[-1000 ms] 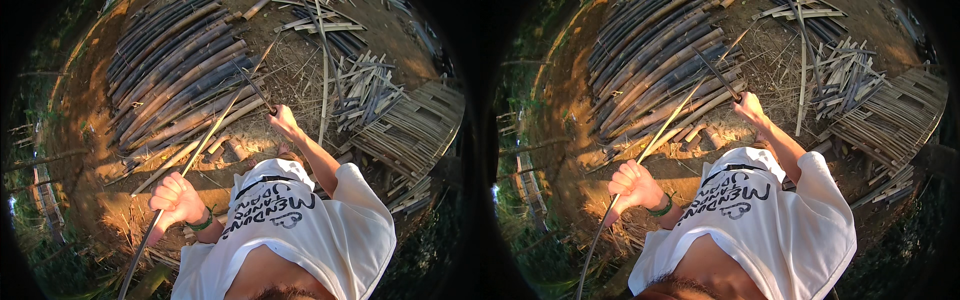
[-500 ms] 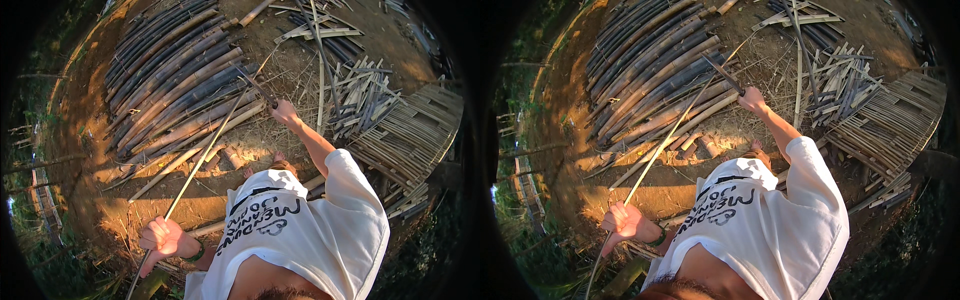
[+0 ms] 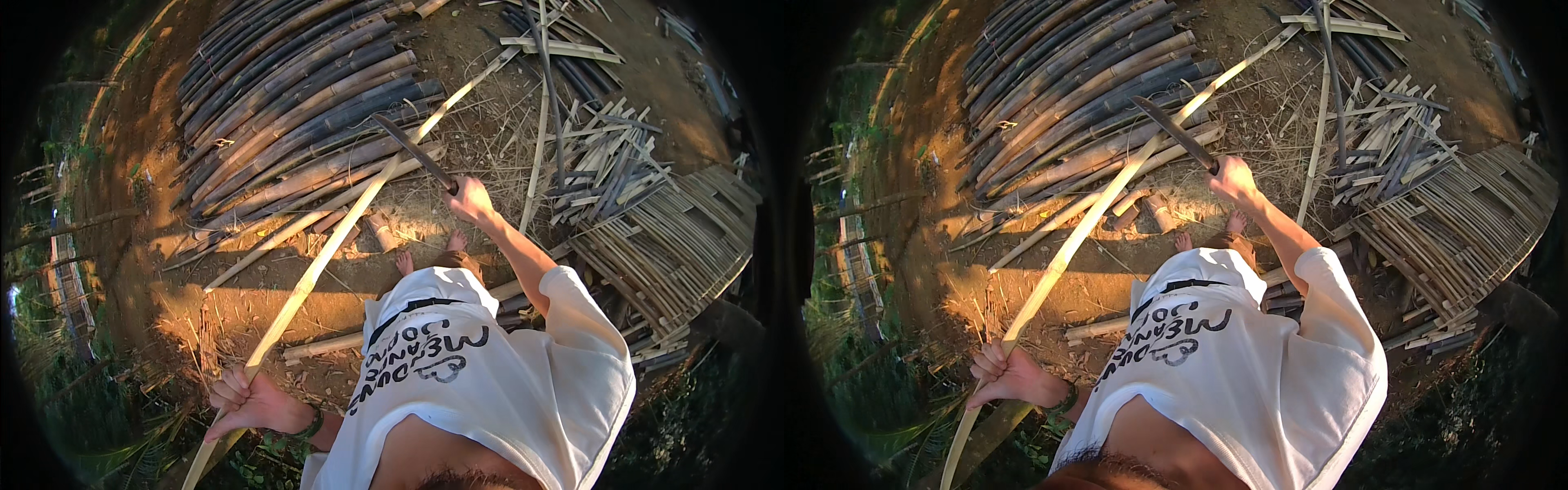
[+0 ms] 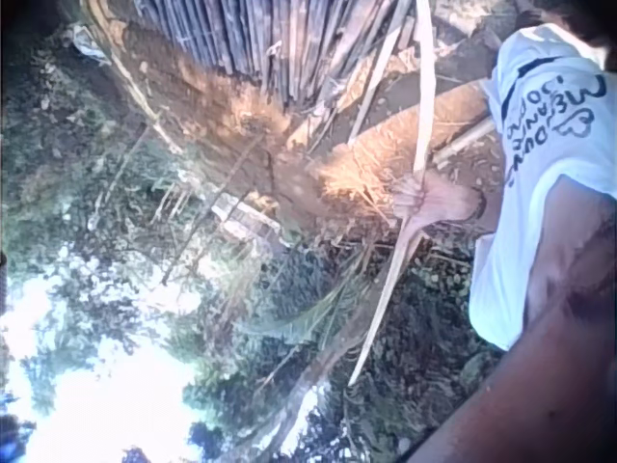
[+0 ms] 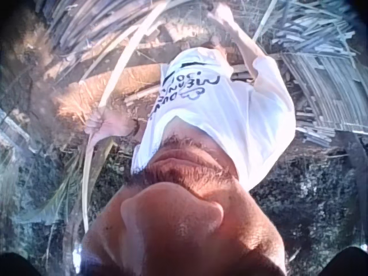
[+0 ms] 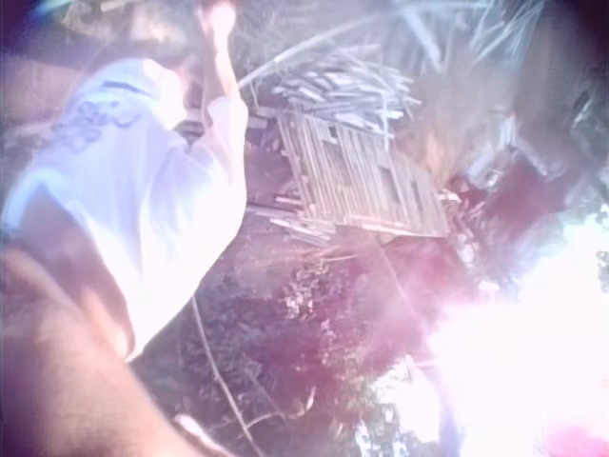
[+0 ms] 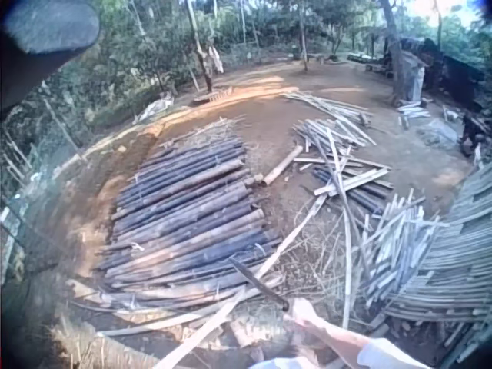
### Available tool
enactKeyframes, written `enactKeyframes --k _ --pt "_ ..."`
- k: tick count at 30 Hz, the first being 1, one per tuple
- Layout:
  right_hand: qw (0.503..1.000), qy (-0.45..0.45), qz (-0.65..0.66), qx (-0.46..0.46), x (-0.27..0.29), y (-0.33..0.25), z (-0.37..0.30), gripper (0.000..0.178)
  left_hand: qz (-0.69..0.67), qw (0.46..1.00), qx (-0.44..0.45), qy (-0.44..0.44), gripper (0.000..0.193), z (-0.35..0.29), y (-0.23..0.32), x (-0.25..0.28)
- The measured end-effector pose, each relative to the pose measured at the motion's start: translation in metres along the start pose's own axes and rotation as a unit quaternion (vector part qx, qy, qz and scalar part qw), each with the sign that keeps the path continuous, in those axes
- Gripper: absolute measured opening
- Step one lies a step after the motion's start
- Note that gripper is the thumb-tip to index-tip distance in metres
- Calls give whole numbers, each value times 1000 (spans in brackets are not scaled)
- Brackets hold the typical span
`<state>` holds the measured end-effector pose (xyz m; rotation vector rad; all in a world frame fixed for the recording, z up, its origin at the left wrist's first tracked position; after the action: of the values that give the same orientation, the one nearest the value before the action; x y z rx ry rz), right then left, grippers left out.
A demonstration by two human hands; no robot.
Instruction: The person strips and splits long bamboo poles using a machete by hand while standing in an outdoor workspace. The person moves the split bamboo pieces between piles during the process.
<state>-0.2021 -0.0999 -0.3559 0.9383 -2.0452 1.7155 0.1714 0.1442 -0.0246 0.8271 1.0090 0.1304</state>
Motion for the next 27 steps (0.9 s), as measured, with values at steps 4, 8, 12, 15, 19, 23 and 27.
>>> enactKeyframes --k 4,8,12,15,19,23,27 --pt "986 -135 63 79 -17 -127 -99 34 41 998 -18 34 72 13 -15 -9" --pt "958 -162 33 236 -13 -209 -141 28 75 996 -34 29 73 21 -11 -12" --pt "997 -57 39 42 -3 -154 -107 23 20 998 -7 -59 73 16 -14 -19" --pt "997 -51 22 -55 9 -117 -85 27 14 998 -12 -56 74 10 -12 -20" --pt "989 -91 43 110 15 -189 -122 23 -61 990 12 -125 75 15 -19 -32" --pt "968 -93 17 233 22 -221 -144 22 -83 972 26 -217 75 14 -18 -44" --pt "996 -40 54 50 19 -149 -119 20 -81 974 10 -214 74 11 -17 -35"
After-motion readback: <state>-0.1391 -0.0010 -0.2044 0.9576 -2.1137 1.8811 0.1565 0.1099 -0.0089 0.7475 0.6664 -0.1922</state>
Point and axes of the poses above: each hand's wrist, its own z-axis towards the middle knuckle, its own x-axis out of the back of the hand, y = z × x, the point moved 5 cm from there along z, towards the middle knuckle
